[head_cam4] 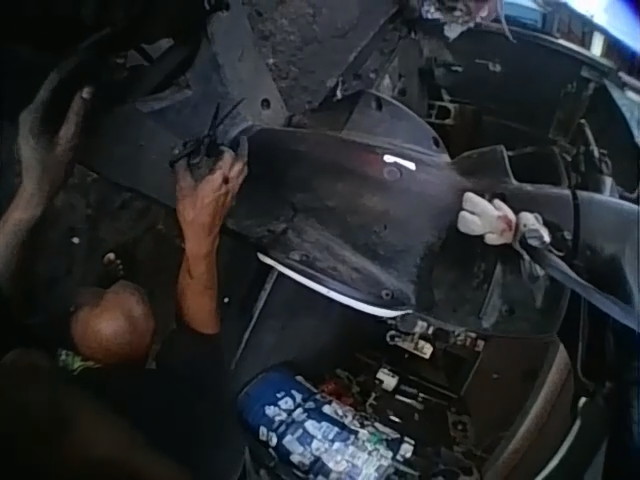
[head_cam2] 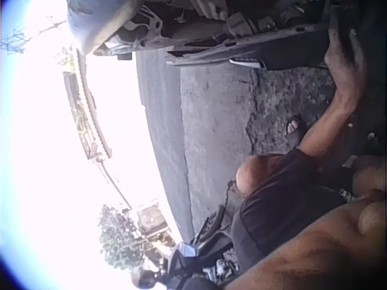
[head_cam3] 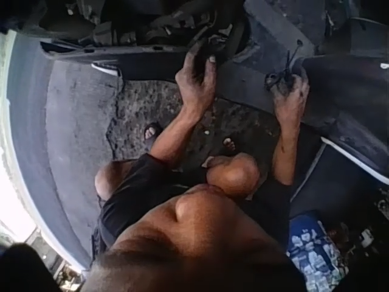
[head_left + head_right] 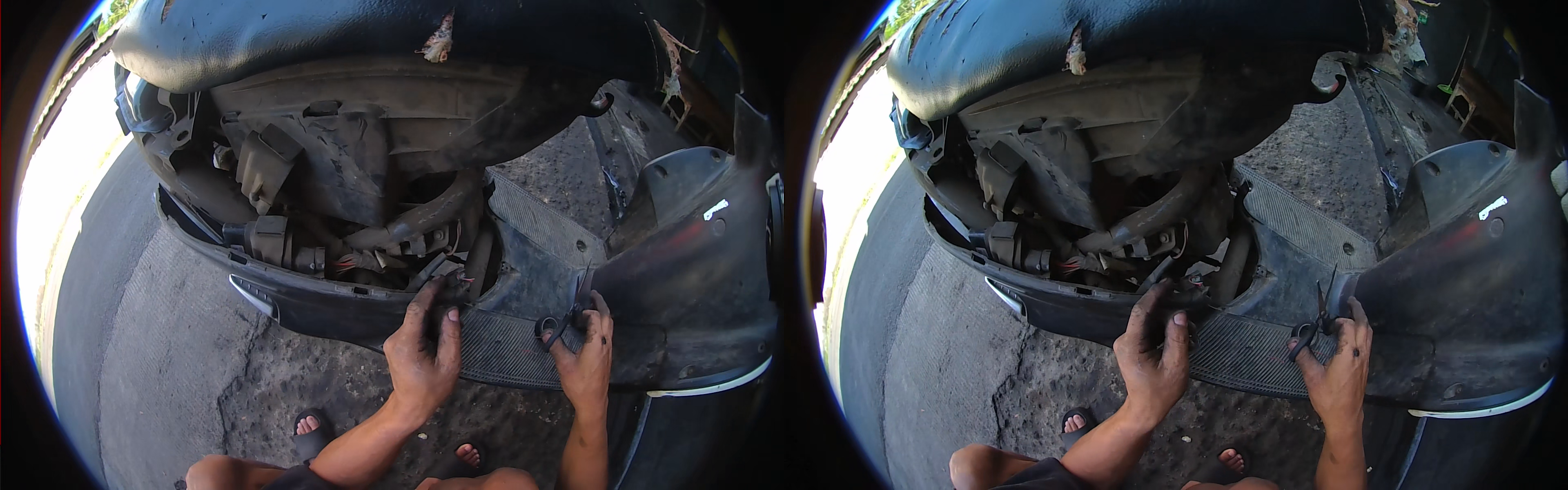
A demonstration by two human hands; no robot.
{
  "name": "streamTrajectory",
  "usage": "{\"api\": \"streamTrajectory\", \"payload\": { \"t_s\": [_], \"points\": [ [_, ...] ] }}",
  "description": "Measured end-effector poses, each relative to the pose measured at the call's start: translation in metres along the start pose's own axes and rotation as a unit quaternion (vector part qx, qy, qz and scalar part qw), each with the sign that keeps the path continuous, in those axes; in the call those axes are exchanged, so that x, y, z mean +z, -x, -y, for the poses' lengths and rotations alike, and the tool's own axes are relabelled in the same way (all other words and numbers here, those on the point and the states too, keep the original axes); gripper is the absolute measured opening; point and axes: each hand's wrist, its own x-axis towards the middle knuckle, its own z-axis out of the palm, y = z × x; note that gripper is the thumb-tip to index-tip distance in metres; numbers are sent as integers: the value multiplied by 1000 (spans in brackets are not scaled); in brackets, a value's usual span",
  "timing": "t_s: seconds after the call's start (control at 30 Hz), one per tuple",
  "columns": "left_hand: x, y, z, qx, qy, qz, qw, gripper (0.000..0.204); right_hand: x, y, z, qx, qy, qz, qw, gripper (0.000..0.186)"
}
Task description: The recorder is repairing or modifying electrical wiring on a motorcycle, using scissors to strip or cut wires.
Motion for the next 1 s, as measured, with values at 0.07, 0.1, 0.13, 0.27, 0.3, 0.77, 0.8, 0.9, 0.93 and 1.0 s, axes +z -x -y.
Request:
{"api": "streamTrajectory", "payload": {
  "t_s": [0.07, 0.1, 0.13, 0.27, 0.3, 0.77, 0.8, 0.9, 0.93, 1.0],
  "points": [
    [1, -8, -12, -52, -13, 43, 998, 36, -5, -5, 18, -41, 2, -44, 998, 55],
    [2, -12, -16, -102, -29, 89, 990, 38, -9, -5, 33, 10, -87, 59, 994, 53],
    [3, -15, -17, -99, -44, 91, 990, 38, -11, -4, 45, 63, -176, 159, 969, 52],
    [9, -19, -16, -90, -53, 72, 992, 35, 11, -8, 57, 15, -132, 249, 959, 50],
    [12, -19, -9, -56, -54, 50, 996, 33, 13, -11, 59, 15, -135, 246, 960, 50],
    [9, -22, -16, -126, 3, 73, 989, 18, 16, -25, 58, -27, -157, 266, 951, 37],
    [10, -21, -14, -114, 2, 68, 991, 17, 17, -27, 57, -26, -156, 265, 951, 37],
    [9, -20, -11, -92, -9, 64, 994, 16, 20, -32, 54, -69, -142, 257, 953, 40],
    [9, -20, -10, -80, -18, 64, 995, 16, 19, -33, 54, -82, -128, 253, 956, 42],
    [6, -18, -8, -77, -10, 68, 995, 15, 18, -36, 54, -98, -116, 250, 956, 44]
  ]
}}
